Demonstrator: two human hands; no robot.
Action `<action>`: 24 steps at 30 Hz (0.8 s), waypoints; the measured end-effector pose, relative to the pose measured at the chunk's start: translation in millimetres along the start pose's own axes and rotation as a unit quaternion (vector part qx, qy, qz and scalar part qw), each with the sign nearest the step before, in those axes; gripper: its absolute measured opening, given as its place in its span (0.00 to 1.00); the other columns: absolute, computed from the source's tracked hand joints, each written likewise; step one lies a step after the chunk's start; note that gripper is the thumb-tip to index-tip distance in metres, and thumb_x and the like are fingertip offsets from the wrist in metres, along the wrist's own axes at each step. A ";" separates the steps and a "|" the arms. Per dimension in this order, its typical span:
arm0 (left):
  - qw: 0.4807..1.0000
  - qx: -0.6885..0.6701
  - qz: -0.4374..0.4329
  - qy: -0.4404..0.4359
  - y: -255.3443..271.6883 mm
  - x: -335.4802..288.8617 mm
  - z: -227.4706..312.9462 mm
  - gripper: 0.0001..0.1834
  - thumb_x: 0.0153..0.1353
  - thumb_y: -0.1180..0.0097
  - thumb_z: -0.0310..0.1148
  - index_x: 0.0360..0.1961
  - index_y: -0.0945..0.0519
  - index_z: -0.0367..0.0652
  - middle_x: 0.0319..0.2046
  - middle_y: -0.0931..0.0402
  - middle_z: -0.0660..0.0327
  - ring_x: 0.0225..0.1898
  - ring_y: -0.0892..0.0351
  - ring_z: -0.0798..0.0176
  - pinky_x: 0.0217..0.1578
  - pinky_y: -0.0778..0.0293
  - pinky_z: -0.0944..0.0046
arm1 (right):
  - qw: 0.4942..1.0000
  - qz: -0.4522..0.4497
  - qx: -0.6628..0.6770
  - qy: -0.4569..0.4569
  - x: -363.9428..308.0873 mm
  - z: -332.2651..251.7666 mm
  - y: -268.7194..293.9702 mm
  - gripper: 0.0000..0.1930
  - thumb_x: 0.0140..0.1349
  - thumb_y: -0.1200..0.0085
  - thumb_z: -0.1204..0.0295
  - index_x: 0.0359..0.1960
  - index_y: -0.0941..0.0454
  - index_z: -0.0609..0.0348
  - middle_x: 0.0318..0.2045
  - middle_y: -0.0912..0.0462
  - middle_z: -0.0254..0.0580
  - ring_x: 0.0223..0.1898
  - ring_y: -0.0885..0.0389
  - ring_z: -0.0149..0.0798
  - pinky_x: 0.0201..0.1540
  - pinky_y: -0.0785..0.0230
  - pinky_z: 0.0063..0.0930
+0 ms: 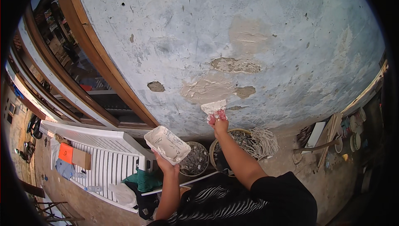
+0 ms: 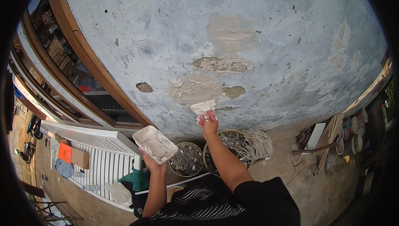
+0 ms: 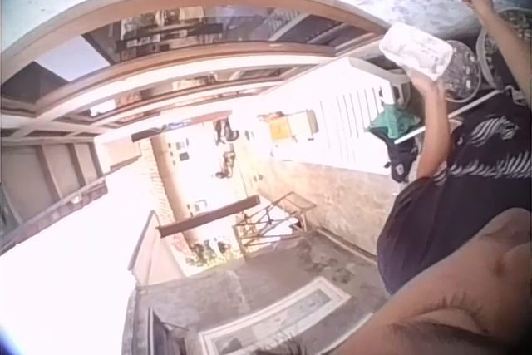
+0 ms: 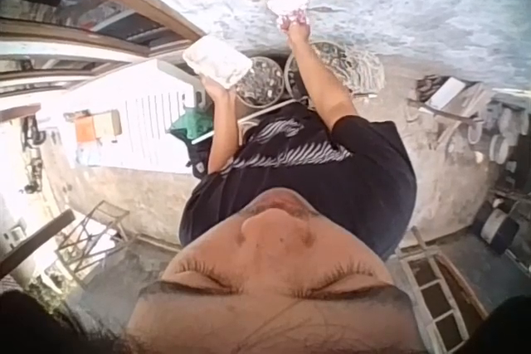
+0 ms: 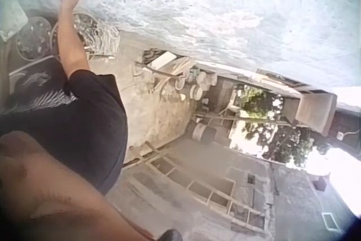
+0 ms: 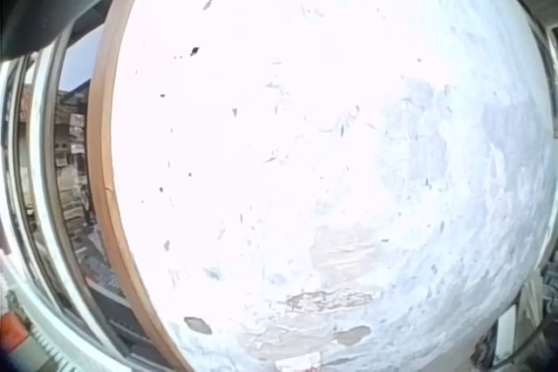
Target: Applying wall putty with a spatula to repair damaged spots on an exterior wall.
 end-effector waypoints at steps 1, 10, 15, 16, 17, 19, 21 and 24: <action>1.000 0.001 -0.001 -0.003 0.6 0.8 0.9 0.32 0.68 0.70 0.57 0.66 0.43 0.50 0.62 0.38 0.60 0.61 0.36 0.51 0.60 0.39 0.46 | 1.000 0.000 0.000 0.000 -2.4 4.6 6.5 0.09 0.62 0.46 0.69 0.43 0.24 0.53 0.36 0.19 0.35 0.30 0.20 0.31 0.27 0.23 0.27; 1.000 -0.006 -0.021 -0.012 -2.9 5.1 -3.3 0.32 0.68 0.71 0.57 0.66 0.44 0.49 0.62 0.39 0.58 0.61 0.37 0.49 0.60 0.39 0.45 | 0.961 -0.171 -0.125 0.178 -82.4 -85.6 -45.2 0.10 0.61 0.43 0.71 0.41 0.21 0.64 0.33 0.18 0.36 0.33 0.22 0.27 0.34 0.28 0.23; 0.999 0.000 -0.035 -0.015 -5.9 8.2 -6.6 0.32 0.68 0.72 0.56 0.66 0.44 0.49 0.62 0.39 0.58 0.61 0.37 0.49 0.60 0.39 0.45 | 0.930 -0.157 -0.126 0.307 -96.9 -151.9 -113.2 0.10 0.61 0.43 0.71 0.39 0.20 0.64 0.31 0.18 0.34 0.30 0.24 0.24 0.33 0.30 0.23; 0.999 0.001 -0.033 -0.011 -8.2 7.4 -8.3 0.32 0.68 0.72 0.56 0.66 0.44 0.49 0.62 0.39 0.58 0.61 0.36 0.49 0.60 0.39 0.45 | 0.948 -0.115 -0.113 0.275 -75.7 -141.6 -109.8 0.09 0.60 0.43 0.71 0.39 0.20 0.65 0.31 0.18 0.34 0.28 0.24 0.24 0.33 0.30 0.22; 0.999 0.002 -0.032 -0.007 -10.2 6.4 -9.6 0.32 0.68 0.73 0.56 0.66 0.43 0.49 0.62 0.39 0.58 0.61 0.36 0.49 0.60 0.39 0.45 | 0.962 -0.072 -0.101 0.242 -57.9 -130.0 -101.9 0.09 0.60 0.43 0.72 0.38 0.20 0.65 0.30 0.18 0.35 0.27 0.25 0.24 0.32 0.31 0.22; 1.000 0.003 -0.024 -0.008 -6.9 5.5 -7.8 0.31 0.68 0.72 0.56 0.66 0.43 0.49 0.62 0.39 0.58 0.61 0.36 0.49 0.60 0.39 0.46 | 0.975 -0.057 -0.062 0.207 -52.3 -111.0 -98.5 0.09 0.60 0.43 0.72 0.37 0.20 0.65 0.30 0.18 0.35 0.26 0.25 0.25 0.30 0.30 0.22; 1.000 0.004 -0.017 -0.007 0.1 6.4 -6.9 0.31 0.68 0.72 0.56 0.66 0.43 0.49 0.62 0.39 0.58 0.61 0.36 0.50 0.60 0.39 0.46 | 0.984 -0.040 -0.024 0.170 -47.9 -87.5 -88.5 0.08 0.60 0.43 0.72 0.37 0.20 0.64 0.29 0.18 0.36 0.24 0.25 0.26 0.28 0.29 0.23; 1.000 -0.003 -0.027 -0.007 2.7 9.7 -4.2 0.32 0.68 0.72 0.57 0.66 0.43 0.49 0.62 0.39 0.58 0.61 0.37 0.50 0.60 0.39 0.46 | 0.996 0.002 0.007 0.091 -30.2 -40.0 -60.6 0.08 0.59 0.42 0.71 0.36 0.20 0.62 0.28 0.19 0.37 0.23 0.24 0.28 0.22 0.28 0.24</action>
Point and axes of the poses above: each hand's wrist, its own x-axis towards the middle knuckle, its own y-axis out of the back of the hand, z = x × y, the point moved 9 cm from there along x, towards the middle knuckle
